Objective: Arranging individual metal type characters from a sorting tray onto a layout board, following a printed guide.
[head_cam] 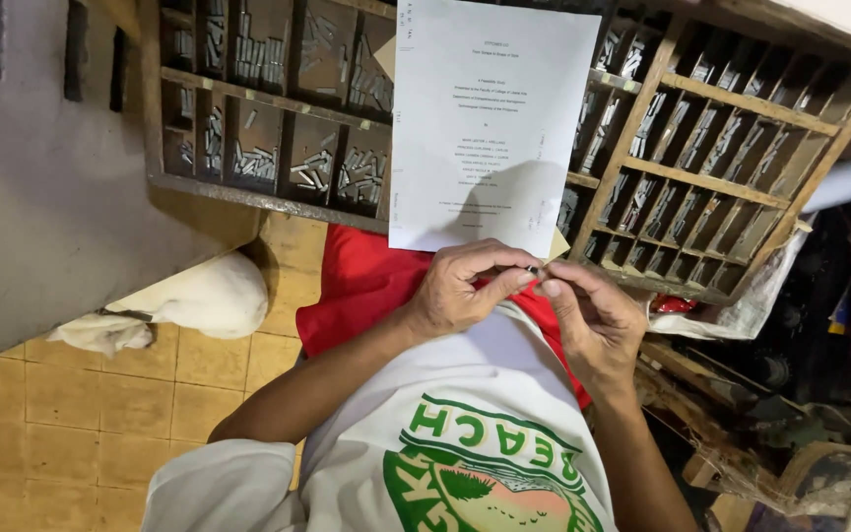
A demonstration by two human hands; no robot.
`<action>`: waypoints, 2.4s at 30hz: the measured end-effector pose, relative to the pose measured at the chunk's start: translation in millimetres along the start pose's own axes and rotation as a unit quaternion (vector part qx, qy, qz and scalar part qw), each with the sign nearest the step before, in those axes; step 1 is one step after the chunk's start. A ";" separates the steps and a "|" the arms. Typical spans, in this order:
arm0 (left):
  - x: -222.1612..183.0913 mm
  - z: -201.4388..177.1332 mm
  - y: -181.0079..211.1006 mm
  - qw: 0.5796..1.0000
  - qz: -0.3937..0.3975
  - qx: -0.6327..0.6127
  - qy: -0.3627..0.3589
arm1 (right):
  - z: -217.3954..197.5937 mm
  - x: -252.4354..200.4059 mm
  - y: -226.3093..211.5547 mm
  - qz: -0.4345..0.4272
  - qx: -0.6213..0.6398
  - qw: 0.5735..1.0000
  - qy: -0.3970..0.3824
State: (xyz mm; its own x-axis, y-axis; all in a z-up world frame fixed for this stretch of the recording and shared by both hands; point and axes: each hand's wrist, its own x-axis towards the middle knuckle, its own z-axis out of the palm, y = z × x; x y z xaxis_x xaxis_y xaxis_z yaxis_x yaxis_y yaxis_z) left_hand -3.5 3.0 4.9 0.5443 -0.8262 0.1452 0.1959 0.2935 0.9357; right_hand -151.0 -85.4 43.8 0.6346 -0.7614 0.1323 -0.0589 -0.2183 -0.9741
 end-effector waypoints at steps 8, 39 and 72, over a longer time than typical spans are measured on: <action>0.3 0.3 2.0 1.000 -0.011 -0.017 -0.007 | 1.8 4.1 -3.6 -0.025 -0.013 1.000 -0.005; -26.6 -3.1 -33.3 0.986 0.054 0.150 -0.048 | -8.6 -13.0 13.4 -0.072 -0.056 0.996 -0.026; 16.6 -50.9 76.9 0.885 0.298 0.354 -0.039 | 27.4 284.0 -204.9 -0.368 -0.497 0.777 -0.122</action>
State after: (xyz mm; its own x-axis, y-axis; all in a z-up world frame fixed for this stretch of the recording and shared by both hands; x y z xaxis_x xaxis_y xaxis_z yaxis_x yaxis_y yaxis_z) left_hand 62.1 36.3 62.8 0.3151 -0.6643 0.6778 -0.6839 0.3363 0.6474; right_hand 62.4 -240.3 275.9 0.8980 -0.0955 0.4294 -0.0994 -0.9950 -0.0133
